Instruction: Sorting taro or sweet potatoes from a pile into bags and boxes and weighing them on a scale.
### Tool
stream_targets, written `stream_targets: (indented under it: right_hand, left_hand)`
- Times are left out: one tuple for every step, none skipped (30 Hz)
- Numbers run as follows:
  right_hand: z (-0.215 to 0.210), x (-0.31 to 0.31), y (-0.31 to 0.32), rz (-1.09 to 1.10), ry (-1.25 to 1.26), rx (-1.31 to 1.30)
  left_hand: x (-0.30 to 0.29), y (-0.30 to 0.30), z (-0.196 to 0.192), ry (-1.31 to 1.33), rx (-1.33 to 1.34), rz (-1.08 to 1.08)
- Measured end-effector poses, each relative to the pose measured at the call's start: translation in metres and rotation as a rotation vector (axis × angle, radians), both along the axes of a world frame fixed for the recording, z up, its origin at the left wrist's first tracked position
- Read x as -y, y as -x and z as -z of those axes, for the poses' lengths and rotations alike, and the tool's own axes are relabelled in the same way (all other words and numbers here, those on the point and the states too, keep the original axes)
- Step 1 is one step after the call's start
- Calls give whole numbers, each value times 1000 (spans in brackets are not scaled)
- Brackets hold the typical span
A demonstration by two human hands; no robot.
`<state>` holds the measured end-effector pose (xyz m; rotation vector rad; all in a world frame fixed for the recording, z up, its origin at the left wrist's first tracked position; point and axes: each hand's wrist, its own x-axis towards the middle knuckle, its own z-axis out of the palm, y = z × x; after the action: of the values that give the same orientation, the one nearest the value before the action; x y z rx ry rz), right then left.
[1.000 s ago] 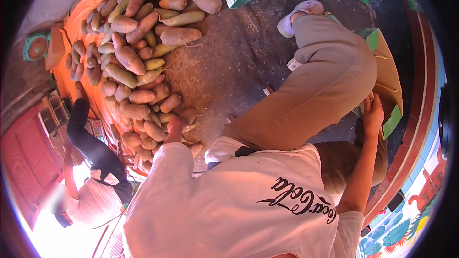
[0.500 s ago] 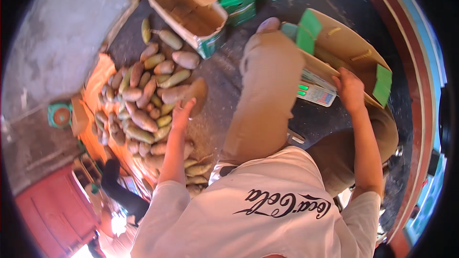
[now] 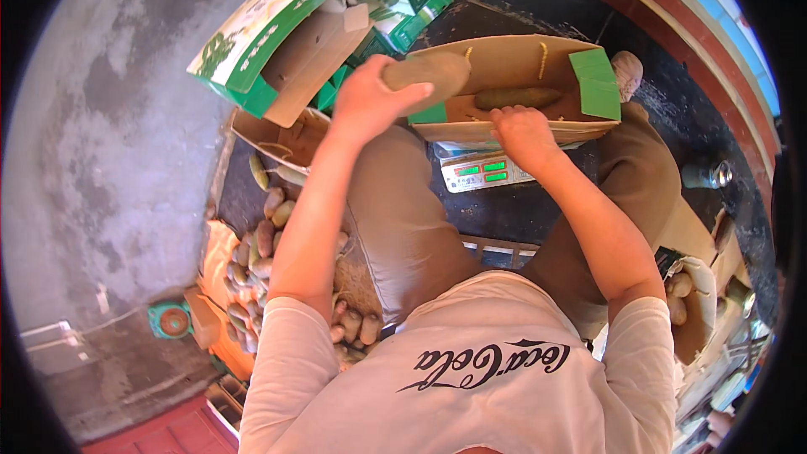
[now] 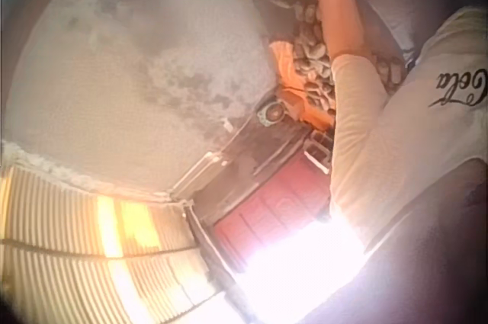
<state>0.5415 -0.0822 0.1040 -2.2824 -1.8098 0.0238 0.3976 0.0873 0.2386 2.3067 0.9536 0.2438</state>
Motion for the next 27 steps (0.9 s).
stream_targets:
  right_hand:
    - [0, -2, 1, -1, 49, 26]
    - [-1, -3, 0, 12, 36, 16]
    - [-4, -4, 1, -5, 68, -9]
    - [-6, -5, -2, -16, 100, -31]
    - [-8, -6, -3, -7, 87, -40]
    - [-8, -5, -5, 7, 117, -71]
    - [-9, -5, -5, 16, 145, -103]
    - [-8, -6, -3, 17, 131, -110]
    - [-4, -5, -4, 22, 100, -98]
    - [-3, -5, -3, 25, 67, -85]
    - [-2, -4, -3, 26, 56, -89]
    - [-4, -6, -2, 1, 77, -105]
    - [-4, -6, -2, -19, 102, -119]
    - [-1, -5, 0, -22, 94, -119]
    - [3, -8, 5, -34, 68, -108]
    - [5, -10, 7, -45, 45, -97]
    - [8, -11, 5, -52, 39, -93]
    - [11, -13, 3, -36, 19, -104]
    - [11, -15, 2, -21, 5, -116]
    - [13, -15, 2, -38, 7, -113]
    - [6, -13, 2, -31, 10, -140]
    - [0, -12, 2, -26, 13, -168]
    - [-4, -12, 4, -51, 20, -164]
    - [-7, -11, 6, -31, 25, -158]
    - [-8, -11, 6, -6, 31, -148]
    - [-7, -11, 5, -26, 45, -138]
    - [-6, -10, 5, -22, 21, -139]
  left_hand:
    - [6, -13, 6, -58, -75, 46]
    - [12, -23, 12, -72, -85, 59]
    - [17, -29, 19, -74, -95, 38]
    - [20, -35, 24, -75, -101, 25]
    - [21, -36, 27, -95, 0, 42]
    - [21, -34, 30, -106, -7, 52]
    - [21, -29, 31, -30, 202, 48]
    - [19, -21, 31, 47, 410, 43]
    - [31, -14, 16, 75, 432, 16]
    - [34, 0, 11, 64, 428, 21]
    - [35, 14, 7, 25, 444, -14]
    - [36, 32, 1, -19, 461, -57]
    - [38, 48, -5, 10, 474, -123]
    - [41, 63, -10, 42, 487, -190]
    - [41, 80, -15, 0, 515, -220]
    - [38, 96, -17, -37, 544, -249]
    - [30, 113, -12, -55, 581, -301]
    - [22, 131, -6, -66, 585, -315]
    - [15, 147, 3, -34, 563, -417]
    - [9, 163, 14, 2, 540, -519]
    - [7, 178, 28, -50, 503, -536]
    - [4, 195, 44, -88, 445, -559]
    - [1, 214, 65, -88, 375, -570]
    - [-1, 234, 87, -81, 303, -583]
    - [0, 248, 108, -71, 307, -606]
    - [4, 259, 129, -131, 190, -595]
    - [8, 270, 149, -188, 73, -581]
